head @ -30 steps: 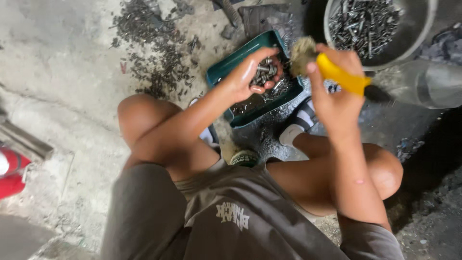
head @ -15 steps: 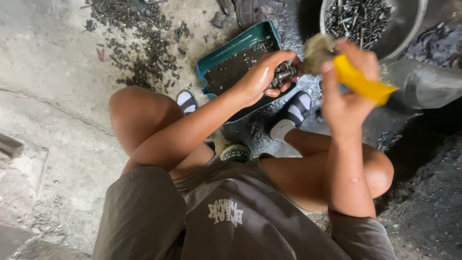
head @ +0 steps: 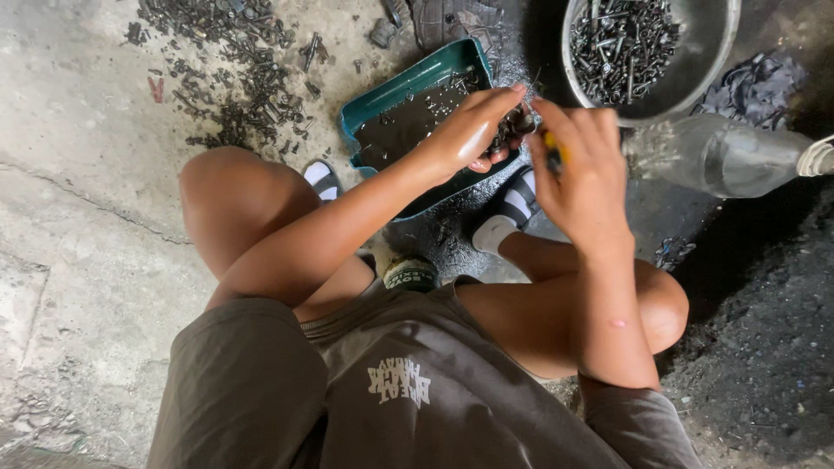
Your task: The person sits on the floor and scrubs small metal parts with a yellow-handled brush. They repeatedly dip the parts into a green tray of liquid, scrub each piece, and place the cleaned parts into a metal bowl.
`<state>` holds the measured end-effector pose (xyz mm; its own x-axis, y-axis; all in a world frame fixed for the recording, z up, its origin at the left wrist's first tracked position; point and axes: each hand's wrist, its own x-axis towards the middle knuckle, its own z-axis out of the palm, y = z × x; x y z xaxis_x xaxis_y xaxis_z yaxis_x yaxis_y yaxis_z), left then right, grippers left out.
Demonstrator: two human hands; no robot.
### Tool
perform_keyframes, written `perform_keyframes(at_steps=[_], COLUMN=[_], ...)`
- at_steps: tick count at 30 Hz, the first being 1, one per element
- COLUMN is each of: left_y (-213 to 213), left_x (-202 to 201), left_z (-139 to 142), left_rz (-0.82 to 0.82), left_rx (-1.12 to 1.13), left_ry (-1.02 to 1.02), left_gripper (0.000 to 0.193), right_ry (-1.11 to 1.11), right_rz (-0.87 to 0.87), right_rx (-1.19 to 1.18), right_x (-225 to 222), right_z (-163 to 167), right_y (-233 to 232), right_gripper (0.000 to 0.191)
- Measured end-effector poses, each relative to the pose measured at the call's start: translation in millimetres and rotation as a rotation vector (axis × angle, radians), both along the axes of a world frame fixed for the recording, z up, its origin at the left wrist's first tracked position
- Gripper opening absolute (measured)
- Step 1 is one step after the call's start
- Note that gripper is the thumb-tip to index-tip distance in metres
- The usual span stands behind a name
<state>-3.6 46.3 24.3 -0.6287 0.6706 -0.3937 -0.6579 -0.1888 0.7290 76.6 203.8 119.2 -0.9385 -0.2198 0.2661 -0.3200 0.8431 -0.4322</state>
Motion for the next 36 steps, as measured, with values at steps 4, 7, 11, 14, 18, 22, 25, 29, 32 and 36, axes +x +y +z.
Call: perform_keyframes(at_steps=[4,7,11,14,18,22,25,29,32,36], left_y=[8,5,-4,-7,1,15,30,46,56,68], left_x=[4,1,-2,-7,-6,6,19,29,30,31], left_z=[-7,-12,-14,-17,-37,-80,-117,-159,-177,-181], left_rz=[0.033,-0.011,-0.058,-0.073,-0.071,0.052,0.048,0.025,0.016,0.059], left_rx=[-0.26,-0.35,-0.309,-0.161,0.049,-0.144,-0.245,-0.281,-0.306,-0.311], left_ry=[0.179,0.268,0.248,0.162,0.073,-0.005,-0.173,-0.308,-0.278,-0.335], left_gripper=[0.057,0.069,0.073,0.062,0.039,0.024,0.023,0.023,0.021,0.034], right_ry=[-0.086,-0.054,-0.12,-0.131,-0.09,-0.071,-0.107,-0.133,-0.104,-0.084], right_rz=[0.018,0.0,0.024,0.003,-0.095,-0.163,-0.176,-0.2,-0.181,-0.164], right_rx=[0.007,-0.017,-0.117,-0.207,-0.168,-0.397,-0.523,-0.596,-0.573,-0.55], right_x=[-5,-7,-6,-8,-9,-6,-6,-5,-5,-6], right_z=[-12,-16,-20,-27,-38,-43,-42,-39,-37,-33], right_y=[-7,-10,-6,1,13,29,43,53,57,59], right_gripper=[0.049,0.036,0.033,0.026,0.022,0.014,0.013,0.012,0.013,0.013])
